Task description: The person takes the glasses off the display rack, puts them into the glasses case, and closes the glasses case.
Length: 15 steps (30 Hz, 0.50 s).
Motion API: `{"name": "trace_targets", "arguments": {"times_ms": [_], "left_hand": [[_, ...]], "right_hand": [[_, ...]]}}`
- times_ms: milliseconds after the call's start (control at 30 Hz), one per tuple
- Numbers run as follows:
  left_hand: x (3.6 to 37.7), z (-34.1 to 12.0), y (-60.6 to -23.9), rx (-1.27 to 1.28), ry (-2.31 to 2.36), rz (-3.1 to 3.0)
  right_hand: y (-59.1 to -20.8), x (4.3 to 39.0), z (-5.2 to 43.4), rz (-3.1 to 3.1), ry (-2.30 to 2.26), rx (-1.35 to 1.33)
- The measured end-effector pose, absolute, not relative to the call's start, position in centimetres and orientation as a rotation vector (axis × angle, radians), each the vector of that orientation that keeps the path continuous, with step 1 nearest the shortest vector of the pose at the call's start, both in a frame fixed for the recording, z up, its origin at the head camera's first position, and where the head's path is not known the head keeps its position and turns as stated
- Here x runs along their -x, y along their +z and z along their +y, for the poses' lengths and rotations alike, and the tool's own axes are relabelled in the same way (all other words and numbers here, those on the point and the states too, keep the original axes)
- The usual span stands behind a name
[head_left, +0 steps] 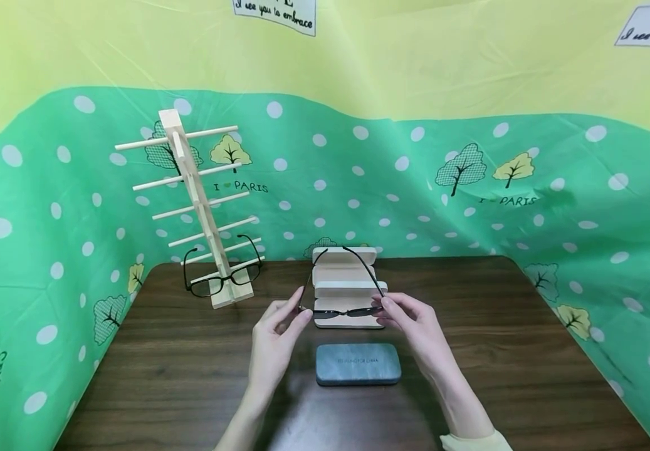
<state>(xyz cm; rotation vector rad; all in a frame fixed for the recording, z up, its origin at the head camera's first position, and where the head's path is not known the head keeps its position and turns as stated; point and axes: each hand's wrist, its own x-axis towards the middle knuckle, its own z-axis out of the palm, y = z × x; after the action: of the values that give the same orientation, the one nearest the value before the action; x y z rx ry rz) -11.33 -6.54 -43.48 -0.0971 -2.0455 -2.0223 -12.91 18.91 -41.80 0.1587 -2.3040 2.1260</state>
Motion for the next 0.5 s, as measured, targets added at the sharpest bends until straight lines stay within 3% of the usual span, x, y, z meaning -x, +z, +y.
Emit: {"name": "trace_targets", "arguments": {"times_ms": [500], "left_hand": [[11.4, -6.7, -44.8, 0.057, -2.018, -2.086]], "right_hand": [[-43.2, 12.5, 19.1, -2.321, 2.126, -0.103]]}}
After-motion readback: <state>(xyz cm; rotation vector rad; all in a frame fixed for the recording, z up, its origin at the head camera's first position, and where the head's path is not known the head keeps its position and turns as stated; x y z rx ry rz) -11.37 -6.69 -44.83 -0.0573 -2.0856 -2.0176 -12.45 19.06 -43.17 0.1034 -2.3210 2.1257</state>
